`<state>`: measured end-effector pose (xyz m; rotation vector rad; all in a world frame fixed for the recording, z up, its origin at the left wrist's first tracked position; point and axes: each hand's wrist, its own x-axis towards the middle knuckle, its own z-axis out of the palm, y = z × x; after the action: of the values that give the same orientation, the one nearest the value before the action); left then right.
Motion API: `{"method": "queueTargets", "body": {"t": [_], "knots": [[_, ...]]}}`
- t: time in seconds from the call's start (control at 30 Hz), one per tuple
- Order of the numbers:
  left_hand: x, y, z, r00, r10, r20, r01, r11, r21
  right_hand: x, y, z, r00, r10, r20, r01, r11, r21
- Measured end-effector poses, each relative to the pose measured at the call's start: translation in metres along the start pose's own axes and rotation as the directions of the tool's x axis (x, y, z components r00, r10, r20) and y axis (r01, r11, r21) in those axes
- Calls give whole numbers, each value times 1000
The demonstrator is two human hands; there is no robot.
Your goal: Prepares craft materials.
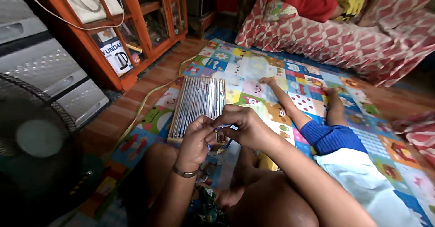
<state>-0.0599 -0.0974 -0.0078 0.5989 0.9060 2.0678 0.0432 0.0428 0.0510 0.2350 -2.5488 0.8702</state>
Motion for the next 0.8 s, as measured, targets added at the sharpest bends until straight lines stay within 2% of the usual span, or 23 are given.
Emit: {"method": "queueTargets", "body": {"t": [0.2, 0.3, 0.43, 0.5, 0.6, 0.7, 0.8], "knots": [[1, -4, 5, 982, -171, 83, 183, 966, -181, -2, -2, -2, 998, -45, -39, 43, 998, -47], [3, -6, 4, 981, -180, 73, 191, 965, -180, -4, 0, -4, 1000, -8, -8, 8, 1000, 11], [5, -14, -1, 997, -78, -27, 78, 997, 2, -8, -1, -6, 994, 50, 99, -53, 998, 37], [6, -19, -7, 997, 55, -58, -45, 988, 150, -9, -3, -6, 986, 61, 156, -63, 998, 12], [7, -21, -11, 970, 233, -65, -197, 916, 349, -9, -6, -6, 973, 62, 224, -56, 998, -33], [6, -19, -10, 961, 275, -39, -237, 885, 400, -6, -5, -2, 966, 61, 251, -57, 998, -24], [4, -18, -4, 970, 222, -102, -179, 928, 326, -4, 1, 1, 971, 102, 215, -111, 993, 29]]}}
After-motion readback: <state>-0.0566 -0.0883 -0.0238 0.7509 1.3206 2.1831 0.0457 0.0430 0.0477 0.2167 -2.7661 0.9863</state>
